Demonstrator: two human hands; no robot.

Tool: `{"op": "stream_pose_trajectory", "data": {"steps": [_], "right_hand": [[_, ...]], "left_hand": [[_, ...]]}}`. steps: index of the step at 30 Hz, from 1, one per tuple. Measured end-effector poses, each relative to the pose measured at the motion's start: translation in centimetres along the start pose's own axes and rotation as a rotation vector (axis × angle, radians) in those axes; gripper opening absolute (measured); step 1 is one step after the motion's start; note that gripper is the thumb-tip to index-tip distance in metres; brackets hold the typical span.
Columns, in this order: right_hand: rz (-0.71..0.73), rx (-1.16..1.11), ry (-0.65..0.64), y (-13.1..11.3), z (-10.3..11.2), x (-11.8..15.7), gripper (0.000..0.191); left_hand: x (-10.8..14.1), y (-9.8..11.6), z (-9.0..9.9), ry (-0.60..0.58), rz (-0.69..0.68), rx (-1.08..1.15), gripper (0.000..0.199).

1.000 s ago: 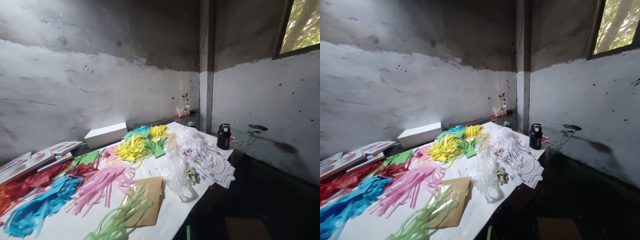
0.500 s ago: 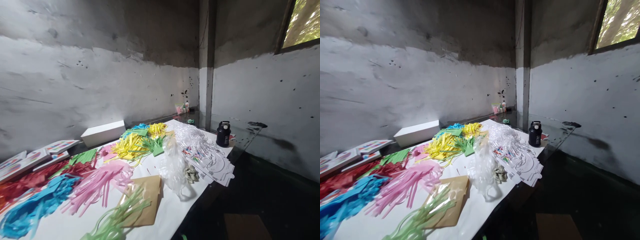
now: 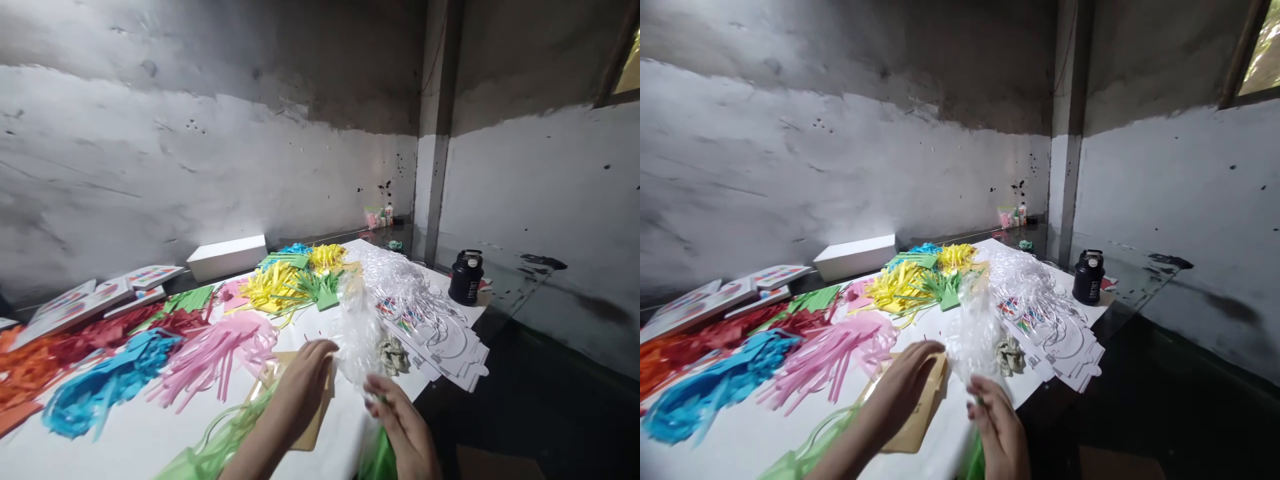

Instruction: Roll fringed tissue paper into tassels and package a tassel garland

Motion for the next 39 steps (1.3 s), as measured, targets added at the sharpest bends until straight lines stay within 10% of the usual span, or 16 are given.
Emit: {"op": "stream_pose_trajectory", "data": {"steps": [5, 11, 25, 39], "right_hand": [[-0.345, -0.308, 0.063, 2.2, -3.2, -6.9, 0.078], [-0.479, -0.217, 0.206, 6.7, 0.5, -6.6, 0.100], [-0.343, -0.024, 0.084, 7.0, 1.5, -4.5, 0.071], [0.028, 0.273, 0.173, 1.9, 2.4, -1.2, 0.035]], "left_hand": [[-6.3, -2.3, -3.2, -0.314, -0.224, -0.220, 0.013], [-4.3, -5.9, -4.3, -0.411, -0.107, -0.301, 0.020], [-7.0, -3.2, -8.8, -0.581, -0.014, -0.056, 0.021], [-3.3, -1.4, -4.4, -0.376, 0.334, 0.838, 0.023]]}}
Point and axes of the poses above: each hand's wrist, its own x-axis away from the middle knuckle, its own z-axis out of the back of the hand, y = z × x, the point moved 1 cm from there along -x, towards the middle knuckle, and after that the axes turned 5 degrees about -x, right-handed, at the moved point
